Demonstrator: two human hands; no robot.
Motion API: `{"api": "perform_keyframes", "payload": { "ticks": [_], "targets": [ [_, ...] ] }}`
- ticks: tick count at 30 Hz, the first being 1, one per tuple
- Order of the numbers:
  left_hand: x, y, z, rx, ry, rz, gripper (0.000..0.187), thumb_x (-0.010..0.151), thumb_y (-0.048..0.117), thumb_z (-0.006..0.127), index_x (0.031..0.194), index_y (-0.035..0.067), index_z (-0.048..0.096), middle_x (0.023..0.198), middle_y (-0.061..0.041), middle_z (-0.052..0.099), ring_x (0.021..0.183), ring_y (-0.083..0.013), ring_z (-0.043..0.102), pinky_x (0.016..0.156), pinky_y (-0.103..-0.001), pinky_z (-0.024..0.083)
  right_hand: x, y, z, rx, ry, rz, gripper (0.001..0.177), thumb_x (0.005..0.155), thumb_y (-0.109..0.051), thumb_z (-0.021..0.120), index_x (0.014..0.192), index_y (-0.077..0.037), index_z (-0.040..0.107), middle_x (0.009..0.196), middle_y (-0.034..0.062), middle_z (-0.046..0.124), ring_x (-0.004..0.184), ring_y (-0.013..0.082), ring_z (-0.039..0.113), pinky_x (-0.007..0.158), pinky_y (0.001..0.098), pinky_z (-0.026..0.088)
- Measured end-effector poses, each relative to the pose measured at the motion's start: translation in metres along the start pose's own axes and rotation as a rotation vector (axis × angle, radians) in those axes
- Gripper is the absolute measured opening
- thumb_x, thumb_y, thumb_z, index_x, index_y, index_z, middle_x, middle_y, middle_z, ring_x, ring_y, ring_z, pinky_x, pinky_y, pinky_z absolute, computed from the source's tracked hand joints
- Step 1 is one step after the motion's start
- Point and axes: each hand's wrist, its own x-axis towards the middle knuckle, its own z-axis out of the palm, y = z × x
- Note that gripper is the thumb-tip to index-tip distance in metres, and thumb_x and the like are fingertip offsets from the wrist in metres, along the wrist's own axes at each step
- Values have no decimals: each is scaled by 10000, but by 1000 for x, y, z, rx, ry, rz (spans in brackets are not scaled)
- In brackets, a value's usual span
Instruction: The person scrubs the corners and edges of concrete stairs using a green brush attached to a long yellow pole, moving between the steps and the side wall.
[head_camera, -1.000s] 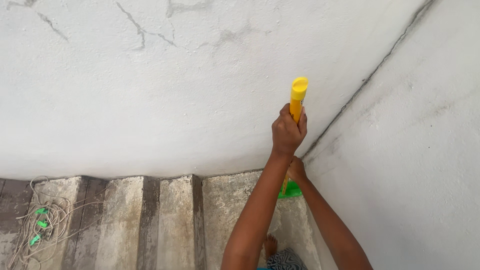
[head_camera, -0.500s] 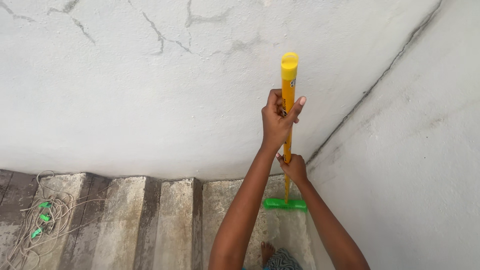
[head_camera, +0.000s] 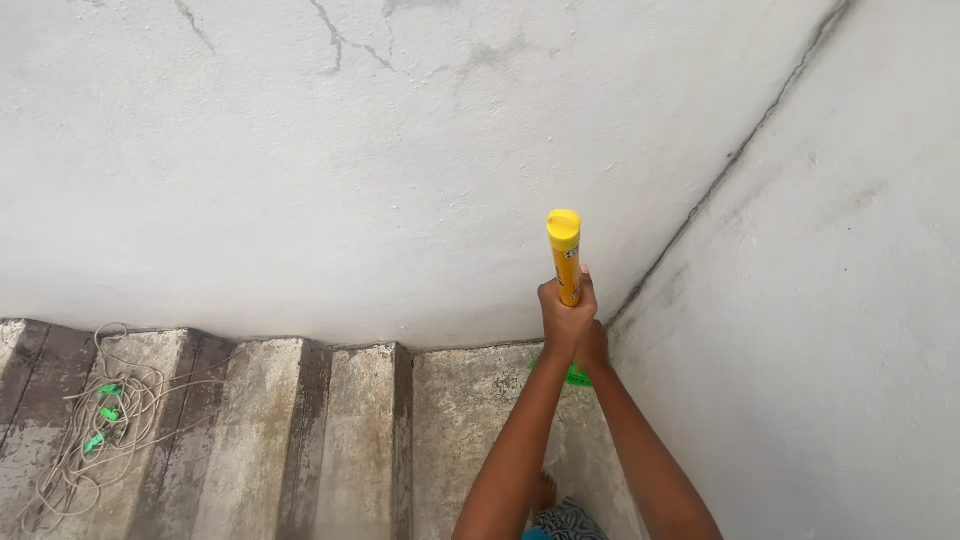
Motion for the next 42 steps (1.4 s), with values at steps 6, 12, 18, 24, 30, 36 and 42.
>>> {"api": "perform_keyframes", "payload": {
  "ticks": [6, 12, 18, 24, 30, 36, 42],
  "targets": [
    [-104, -9, -42, 12, -8, -83, 376, 977, 116, 644, 635, -3, 544, 509, -58, 527, 458, -102, 493, 463, -312, 407, -137, 21, 26, -62, -108, 103, 459, 882, -415, 732, 1208, -99, 671, 1052, 175, 757, 1026, 366, 712, 853, 470, 545],
    [-208, 9, -82, 57, -68, 11, 272, 909, 61, 641, 667, -9, 537, 535, -79, 554, 468, -121, 555, 471, -317, 423, -241, 18, 24, 275, -10, -18, 576, 814, -334, 771, 1289, -74, 574, 1160, 144, 720, 1082, 305, 707, 876, 436, 547],
    [-215, 85, -93, -34, -155, -36, 459, 998, 186, 652, 594, 30, 500, 500, -18, 496, 440, -91, 453, 443, -304, 357, -261, -24, -28, 284, -19, -175, 513, 842, -293, 763, 1252, -46, 580, 1234, 153, 691, 1167, 273, 668, 932, 407, 523],
    [-233, 83, -111, -54, -79, 55, 519, 1026, 266, 676, 601, 31, 495, 509, -5, 472, 462, -101, 441, 450, -315, 326, -251, -8, 1, 92, -83, -38, 379, 931, -319, 719, 1161, -22, 673, 1045, 186, 740, 1021, 343, 724, 832, 440, 549],
    [-274, 18, -95, 61, 38, -116, 371, 957, 195, 639, 636, 17, 584, 541, -93, 582, 457, -207, 580, 488, -380, 460, -276, 28, 26, 138, -7, -112, 563, 866, -385, 694, 1287, -47, 532, 921, 188, 760, 878, 376, 747, 739, 439, 561],
    [-295, 43, -70, 269, 87, -139, 278, 874, 141, 676, 672, -43, 624, 576, -172, 592, 504, -248, 586, 556, -433, 470, -337, 43, -2, -11, -222, -99, 376, 852, -363, 754, 962, -4, 727, 859, 200, 758, 839, 362, 745, 715, 438, 558],
    [-269, 121, -76, 141, 55, -202, 507, 991, 328, 653, 622, 3, 533, 496, -65, 486, 460, -151, 426, 469, -378, 369, -324, 4, -42, 99, -229, -230, 345, 773, -278, 799, 769, 50, 693, 708, 200, 722, 661, 323, 761, 603, 409, 564]
  ]
}}
